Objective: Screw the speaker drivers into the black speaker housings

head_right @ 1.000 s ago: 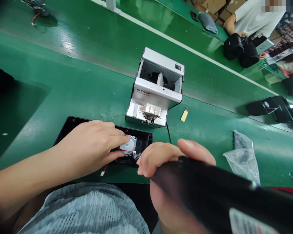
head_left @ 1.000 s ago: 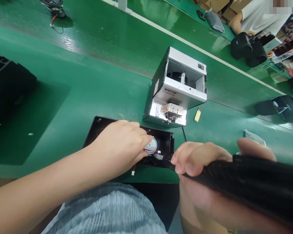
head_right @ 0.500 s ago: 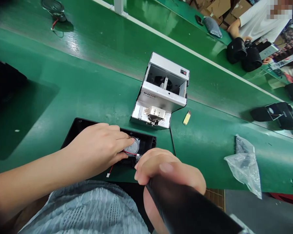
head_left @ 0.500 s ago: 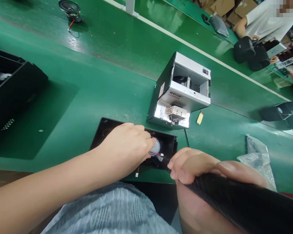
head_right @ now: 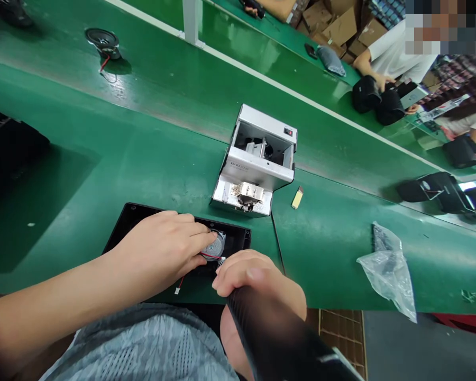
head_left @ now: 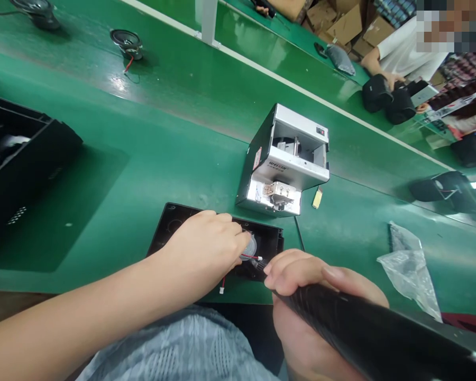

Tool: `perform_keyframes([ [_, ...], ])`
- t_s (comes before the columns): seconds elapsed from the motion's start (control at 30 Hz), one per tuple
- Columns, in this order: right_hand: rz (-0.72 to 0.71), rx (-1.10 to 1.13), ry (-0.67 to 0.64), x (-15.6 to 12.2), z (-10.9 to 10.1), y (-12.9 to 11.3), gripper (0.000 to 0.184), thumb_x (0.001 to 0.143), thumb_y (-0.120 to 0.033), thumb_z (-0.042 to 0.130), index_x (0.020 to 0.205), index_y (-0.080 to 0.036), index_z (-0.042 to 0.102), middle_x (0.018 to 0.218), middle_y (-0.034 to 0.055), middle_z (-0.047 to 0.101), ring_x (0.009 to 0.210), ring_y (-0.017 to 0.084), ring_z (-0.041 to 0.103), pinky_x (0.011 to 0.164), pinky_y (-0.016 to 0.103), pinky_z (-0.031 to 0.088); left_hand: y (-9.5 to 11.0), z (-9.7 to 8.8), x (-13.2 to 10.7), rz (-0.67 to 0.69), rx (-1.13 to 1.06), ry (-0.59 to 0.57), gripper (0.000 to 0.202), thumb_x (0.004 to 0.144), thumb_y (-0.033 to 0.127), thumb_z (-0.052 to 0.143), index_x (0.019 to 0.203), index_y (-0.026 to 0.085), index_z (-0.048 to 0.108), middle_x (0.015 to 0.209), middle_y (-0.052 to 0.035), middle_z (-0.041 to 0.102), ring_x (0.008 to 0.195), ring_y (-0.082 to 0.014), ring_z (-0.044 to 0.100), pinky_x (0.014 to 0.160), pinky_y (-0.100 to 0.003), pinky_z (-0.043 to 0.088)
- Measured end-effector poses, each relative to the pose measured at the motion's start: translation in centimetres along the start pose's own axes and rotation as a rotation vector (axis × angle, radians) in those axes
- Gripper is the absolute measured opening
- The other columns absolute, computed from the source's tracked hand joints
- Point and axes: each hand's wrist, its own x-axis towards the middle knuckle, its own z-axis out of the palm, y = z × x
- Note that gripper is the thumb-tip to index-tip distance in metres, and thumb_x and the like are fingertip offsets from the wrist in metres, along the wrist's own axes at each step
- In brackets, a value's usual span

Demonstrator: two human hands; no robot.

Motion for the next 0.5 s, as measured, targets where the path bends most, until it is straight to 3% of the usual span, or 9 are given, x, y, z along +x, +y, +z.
perform_keyframes([
  [0.07, -0.05, -0.012, 0.098, -0.1, 0.6, 0.3, 0.033, 0.108, -0.024, 0.055, 0.128, -0.026, 0.08, 0.078, -0.0001, 0.079, 0.064, 0.02, 0.07, 0.062, 0.04, 0.063, 0.0, 0.2, -0.1, 0.006, 0.009, 0.022, 0.027, 0.1, 0.036, 0.084, 0.122, 0.021, 0.079, 0.105, -0.0008, 0.085, 0.096, -0.0274, 0.078, 0.074, -0.045, 0.048],
  [0.13, -0.1, -0.025, 0.178, -0.4, 1.2, 0.9, 0.033, 0.11, -0.039, 0.056, 0.127, -0.023, 0.079, 0.077, -0.0005, 0.077, 0.06, 0.019, 0.07, 0.06, 0.039, 0.064, 0.1, 0.3, 0.0, 0.009, 0.027, 0.021, 0.033, 0.1, 0.033, 0.084, 0.129, 0.019, 0.078, 0.11, -0.003, 0.086, 0.097, -0.0277, 0.08, 0.073, -0.045, 0.049],
  [0.23, -0.114, -0.027, 0.22, -0.9, 1.5, 1.7, 0.066, 0.107, -0.077, 0.046, 0.127, -0.023, 0.078, 0.074, -0.0008, 0.074, 0.058, 0.019, 0.07, 0.061, 0.04, 0.066, 0.2, 0.1, 0.1, 0.005, 0.047, -0.022, 0.033, 0.1, 0.03, 0.083, 0.129, 0.017, 0.078, 0.113, -0.005, 0.086, 0.098, -0.0286, 0.081, 0.073, -0.045, 0.05],
  [0.3, -0.082, -0.01, 0.222, -0.8, 1.2, 1.4, 0.079, 0.099, -0.091, 0.045, 0.126, -0.025, 0.078, 0.073, -0.0014, 0.073, 0.058, 0.018, 0.069, 0.059, 0.038, 0.065, 0.3, -0.1, 0.1, 0.002, 0.051, -0.048, 0.031, 0.101, 0.029, 0.082, 0.129, 0.018, 0.078, 0.113, -0.0056, 0.086, 0.098, -0.0293, 0.081, 0.073, -0.045, 0.052],
  [0.43, 0.153, 0.073, 0.134, 2.2, -0.6, -1.3, 0.067, 0.1, -0.085, 0.054, 0.132, -0.031, 0.076, 0.069, -0.001, 0.074, 0.051, 0.021, 0.063, 0.051, 0.038, 0.058, 0.6, -0.2, 0.4, 0.01, 0.035, -0.078, 0.029, 0.097, 0.023, 0.083, 0.125, 0.018, 0.078, 0.108, -0.005, 0.084, 0.094, -0.0301, 0.079, 0.073, -0.044, 0.053],
  [0.5, 0.147, 0.067, 0.183, 5.0, -1.5, -2.8, 0.064, 0.1, -0.086, 0.052, 0.129, -0.035, 0.077, 0.065, -0.0017, 0.07, 0.05, 0.022, 0.06, 0.053, 0.039, 0.056, 1.2, 0.3, 0.7, 0.044, 0.018, -0.079, 0.029, 0.093, 0.022, 0.086, 0.12, 0.019, 0.078, 0.102, -0.0044, 0.083, 0.09, -0.0295, 0.077, 0.071, -0.043, 0.052],
])
